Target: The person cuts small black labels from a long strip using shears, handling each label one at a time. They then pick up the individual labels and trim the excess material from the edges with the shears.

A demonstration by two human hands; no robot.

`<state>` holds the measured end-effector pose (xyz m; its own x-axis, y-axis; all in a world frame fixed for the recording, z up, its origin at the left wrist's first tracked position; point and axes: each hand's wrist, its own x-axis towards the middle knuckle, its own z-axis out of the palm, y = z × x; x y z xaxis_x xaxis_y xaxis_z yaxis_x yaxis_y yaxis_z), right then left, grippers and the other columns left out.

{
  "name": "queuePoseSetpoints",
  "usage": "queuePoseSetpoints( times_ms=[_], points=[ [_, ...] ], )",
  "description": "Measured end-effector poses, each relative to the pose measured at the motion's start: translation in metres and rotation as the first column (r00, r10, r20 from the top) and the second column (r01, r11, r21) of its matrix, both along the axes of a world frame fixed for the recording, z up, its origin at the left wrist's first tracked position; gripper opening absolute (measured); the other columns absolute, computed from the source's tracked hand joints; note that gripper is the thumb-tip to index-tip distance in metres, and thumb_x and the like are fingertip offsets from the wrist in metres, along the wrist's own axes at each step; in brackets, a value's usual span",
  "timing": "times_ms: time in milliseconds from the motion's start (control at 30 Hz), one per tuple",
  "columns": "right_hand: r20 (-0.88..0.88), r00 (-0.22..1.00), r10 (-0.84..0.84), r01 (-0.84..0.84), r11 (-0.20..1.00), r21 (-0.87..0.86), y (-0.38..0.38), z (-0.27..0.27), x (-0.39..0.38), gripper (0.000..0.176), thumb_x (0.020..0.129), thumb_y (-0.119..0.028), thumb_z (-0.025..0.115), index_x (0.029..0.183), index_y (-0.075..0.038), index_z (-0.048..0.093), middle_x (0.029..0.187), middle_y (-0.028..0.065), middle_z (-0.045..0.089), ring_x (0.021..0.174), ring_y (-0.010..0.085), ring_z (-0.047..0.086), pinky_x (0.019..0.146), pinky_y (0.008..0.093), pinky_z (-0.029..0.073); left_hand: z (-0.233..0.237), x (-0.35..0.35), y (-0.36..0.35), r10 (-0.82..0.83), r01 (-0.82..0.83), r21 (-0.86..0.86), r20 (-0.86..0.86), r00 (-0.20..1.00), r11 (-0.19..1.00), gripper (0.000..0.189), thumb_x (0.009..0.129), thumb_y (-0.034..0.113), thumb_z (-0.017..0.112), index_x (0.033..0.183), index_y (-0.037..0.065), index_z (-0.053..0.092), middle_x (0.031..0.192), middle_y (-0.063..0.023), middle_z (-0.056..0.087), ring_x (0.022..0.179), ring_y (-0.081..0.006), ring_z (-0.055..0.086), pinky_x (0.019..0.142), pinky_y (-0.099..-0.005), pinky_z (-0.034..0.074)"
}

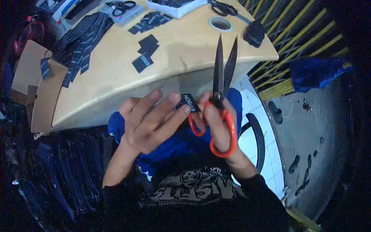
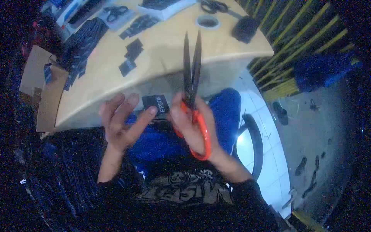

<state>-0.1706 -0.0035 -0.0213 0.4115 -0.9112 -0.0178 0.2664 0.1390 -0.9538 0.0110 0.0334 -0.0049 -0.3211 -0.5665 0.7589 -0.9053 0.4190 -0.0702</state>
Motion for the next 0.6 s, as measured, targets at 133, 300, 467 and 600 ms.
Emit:
queuePoseSetpoints(
  times_ms=[133,300,467,600],
  points=[
    [0.183,0.982,-0.044,0.037,0.998,0.042,-0.008,0.023,0.012,0.018,0.080,-0.002,0.060,0.093,-0.005,0.049,0.072,-0.0028,0.048,0.065,0.0032,0.045,0.053,0.0186,0.037,-0.003,-0.001,0.003,-0.025,0.039,-0.210,0.065,0.998,0.977,0.032,0.069,0.018,0.070,0.100,0.028,0.066,0.110,-0.0007,0.060,0.102,-0.0200,0.050,0.070,-0.0287,0.036],
    [0.255,0.955,-0.154,0.182,0.979,-0.093,-0.009,0.027,0.017,0.028,0.078,0.003,0.061,0.099,-0.004,0.045,0.077,0.0000,0.050,0.066,0.0055,0.048,0.056,0.0190,0.040,-0.004,-0.016,0.000,-0.124,0.093,-0.084,-0.518,0.847,0.992,0.033,0.077,0.015,0.067,0.109,0.009,0.060,0.104,-0.0089,0.060,0.094,-0.0193,0.053,0.071,-0.0279,0.040],
    [0.231,0.939,-0.256,0.282,0.956,-0.086,-0.003,0.032,0.022,0.028,0.078,0.002,0.062,0.099,-0.004,0.044,0.080,0.0002,0.050,0.070,0.0056,0.049,0.059,0.0186,0.040,-0.007,-0.037,0.010,-0.048,0.495,-0.076,-0.996,-0.069,0.866,0.028,0.087,0.013,0.055,0.107,-0.007,0.054,0.094,-0.0114,0.060,0.081,-0.0131,0.055,0.070,-0.0246,0.042],
    [0.175,0.963,-0.205,0.228,0.966,-0.123,-0.001,0.032,0.026,0.029,0.078,0.003,0.062,0.099,-0.004,0.044,0.081,0.0008,0.050,0.074,0.0060,0.049,0.063,0.0191,0.040,0.000,-0.047,0.013,-0.014,0.462,-0.077,-0.990,-0.138,0.883,0.023,0.082,0.000,0.060,0.103,-0.006,0.056,0.093,-0.0102,0.061,0.079,-0.0109,0.056,0.069,-0.0214,0.045]
  ],
)
